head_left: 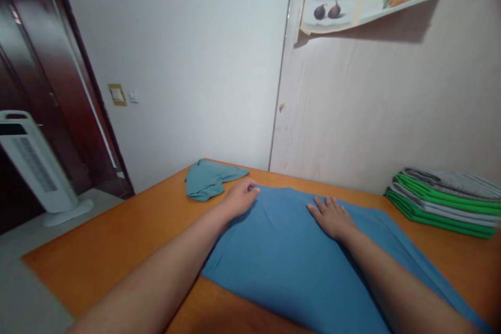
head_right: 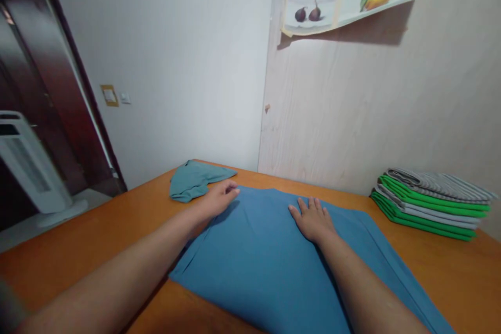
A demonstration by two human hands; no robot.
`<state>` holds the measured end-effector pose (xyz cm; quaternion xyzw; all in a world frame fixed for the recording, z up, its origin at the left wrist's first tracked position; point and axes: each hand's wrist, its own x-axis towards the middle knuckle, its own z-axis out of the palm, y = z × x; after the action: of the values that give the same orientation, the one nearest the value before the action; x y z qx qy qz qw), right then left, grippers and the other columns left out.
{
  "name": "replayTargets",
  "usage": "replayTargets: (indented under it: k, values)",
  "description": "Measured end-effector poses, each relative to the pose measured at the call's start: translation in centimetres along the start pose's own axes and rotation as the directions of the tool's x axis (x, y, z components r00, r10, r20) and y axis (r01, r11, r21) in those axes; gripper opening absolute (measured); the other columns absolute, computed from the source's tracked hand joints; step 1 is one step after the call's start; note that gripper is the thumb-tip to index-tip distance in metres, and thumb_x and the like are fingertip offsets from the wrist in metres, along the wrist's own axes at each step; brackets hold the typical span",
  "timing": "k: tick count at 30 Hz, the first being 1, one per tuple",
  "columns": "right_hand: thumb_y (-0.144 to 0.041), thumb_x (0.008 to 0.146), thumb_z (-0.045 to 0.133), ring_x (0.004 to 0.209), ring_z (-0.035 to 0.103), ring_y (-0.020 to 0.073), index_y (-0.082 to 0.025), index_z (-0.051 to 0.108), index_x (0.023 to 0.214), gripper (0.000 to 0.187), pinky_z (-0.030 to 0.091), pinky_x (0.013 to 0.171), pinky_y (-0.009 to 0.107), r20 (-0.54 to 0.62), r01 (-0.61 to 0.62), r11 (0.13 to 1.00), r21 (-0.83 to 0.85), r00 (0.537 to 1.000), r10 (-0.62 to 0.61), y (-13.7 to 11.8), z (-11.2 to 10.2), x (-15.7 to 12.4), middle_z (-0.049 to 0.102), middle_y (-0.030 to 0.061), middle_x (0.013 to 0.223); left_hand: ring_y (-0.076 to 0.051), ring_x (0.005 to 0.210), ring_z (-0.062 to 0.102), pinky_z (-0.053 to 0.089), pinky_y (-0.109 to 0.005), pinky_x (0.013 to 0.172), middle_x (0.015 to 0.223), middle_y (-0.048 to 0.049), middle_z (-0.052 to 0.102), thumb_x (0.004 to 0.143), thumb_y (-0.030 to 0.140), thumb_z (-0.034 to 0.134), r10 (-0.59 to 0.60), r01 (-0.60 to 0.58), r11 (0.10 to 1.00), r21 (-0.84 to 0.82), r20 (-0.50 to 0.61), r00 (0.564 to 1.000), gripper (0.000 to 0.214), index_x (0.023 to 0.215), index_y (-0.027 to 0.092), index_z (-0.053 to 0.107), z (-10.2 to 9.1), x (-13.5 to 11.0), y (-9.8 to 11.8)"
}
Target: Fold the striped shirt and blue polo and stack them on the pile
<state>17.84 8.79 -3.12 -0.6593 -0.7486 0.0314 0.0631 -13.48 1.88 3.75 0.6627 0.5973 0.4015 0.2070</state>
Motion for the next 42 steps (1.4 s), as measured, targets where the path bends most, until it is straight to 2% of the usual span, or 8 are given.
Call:
replayTargets:
  k: [6, 13, 17, 23, 27, 32, 39, 42]
  values:
    - [-0.072, 0.093, 0.012, 0.149, 0.02, 0.0381, -0.02, 0.032, 0.156, 0.084, 0.021, 0.118, 0.056, -0.036, 0.028, 0.999, -0.036, 0.999, -0.029, 0.8, 0.6, 0.4, 0.028, 0.0173, 0.162, -0.014, 0.066, 0.049, 0.037, -0.025, 0.061, 0.067, 0.0029, 0.052, 0.086, 0.036, 0.053, -0.004, 0.013, 0.997, 0.072, -0.119, 0.993, 0.021, 0.072, 0.02, 0.053, -4.9, -6.4, -1.9]
    - [-0.069, 0.094, 0.01, 0.148, 0.025, 0.0389, -0.019, 0.034, 0.155, 0.082, 0.026, 0.115, 0.058, -0.046, 0.062, 0.994, -0.091, 0.997, -0.066, 1.1, 0.9, 0.6, 0.033, 0.0195, 0.158, -0.012, 0.056, 0.042, 0.021, -0.025, 0.051, 0.059, 0.0045, 0.045, 0.086, 0.059, 0.053, -0.098, 0.071, 0.972, 0.223, 0.115, 0.988, 0.044, 0.065, 0.02, 0.05, -6.5, -14.5, -0.1]
    - [-0.069, 0.094, 0.011, 0.149, 0.021, 0.0374, -0.02, 0.033, 0.155, 0.082, 0.026, 0.115, 0.058, -0.037, 0.055, 0.995, -0.082, 0.998, -0.058, 1.2, 1.1, 0.9, 0.031, 0.0187, 0.16, -0.013, 0.057, 0.046, 0.018, -0.026, 0.052, 0.063, 0.0047, 0.055, 0.074, 0.055, 0.068, -0.177, 0.088, 0.904, 0.419, 0.18, 0.968, 0.035, 0.07, 0.022, 0.055, -7.0, -16.9, 1.8]
    - [-0.07, 0.093, 0.012, 0.15, 0.02, 0.0363, -0.02, 0.033, 0.155, 0.082, 0.025, 0.115, 0.059, -0.05, 0.059, 0.996, -0.072, 0.997, -0.063, 1.3, 1.3, 0.9, 0.03, 0.0174, 0.16, -0.014, 0.059, 0.047, 0.019, -0.027, 0.054, 0.064, 0.0022, 0.055, 0.071, 0.02, 0.056, -0.199, 0.131, 0.881, 0.455, 0.105, 0.974, 0.006, 0.066, 0.021, 0.053, -6.9, -17.3, 1.8]
    - [-0.07, 0.093, 0.01, 0.15, 0.019, 0.0361, -0.019, 0.034, 0.155, 0.084, 0.024, 0.116, 0.057, -0.04, 0.051, 0.997, -0.064, 0.998, -0.054, 1.3, 1.1, 0.8, 0.03, 0.0175, 0.161, -0.012, 0.056, 0.046, 0.026, -0.024, 0.053, 0.059, 0.004, 0.049, 0.08, 0.031, 0.053, -0.22, 0.221, 0.975, -0.02, 0.018, 0.975, 0.015, 0.07, 0.021, 0.047, -6.2, -16.7, 0.5]
    - [-0.069, 0.093, 0.013, 0.15, 0.02, 0.0364, -0.017, 0.034, 0.155, 0.084, 0.022, 0.117, 0.055, -0.038, 0.045, 0.997, -0.063, 0.998, -0.048, 1.1, 0.9, 0.7, 0.03, 0.0178, 0.161, -0.01, 0.045, 0.044, 0.024, -0.021, 0.045, 0.056, 0.0048, 0.056, 0.082, 0.039, 0.052, -0.398, 0.396, 0.744, -0.539, 0.119, 0.909, 0.02, 0.088, 0.022, 0.045, -6.7, -16.2, -0.2]
    - [-0.069, 0.093, 0.015, 0.149, 0.022, 0.0361, -0.019, 0.034, 0.155, 0.082, 0.024, 0.116, 0.056, -0.041, 0.044, 0.997, -0.062, 0.998, -0.046, 1.0, 0.8, 0.7, 0.031, 0.0168, 0.16, -0.008, 0.043, 0.042, 0.024, -0.019, 0.043, 0.056, 0.0098, 0.047, 0.073, 0.025, 0.052, -0.406, 0.428, 0.84, -0.333, 0.138, 0.903, 0.017, 0.088, 0.023, 0.045, -8.9, -16.3, -1.7]
    - [-0.069, 0.094, 0.014, 0.149, 0.023, 0.0362, -0.018, 0.035, 0.155, 0.082, 0.024, 0.116, 0.056, -0.04, 0.051, 0.996, -0.07, 0.998, -0.054, 1.0, 0.8, 0.8, 0.032, 0.0175, 0.16, -0.009, 0.045, 0.04, 0.023, -0.021, 0.045, 0.057, 0.009, 0.046, 0.074, 0.023, 0.049, -0.359, 0.361, 0.913, -0.19, 0.046, 0.932, 0.01, 0.083, 0.023, 0.043, -9.0, -16.2, -2.4]
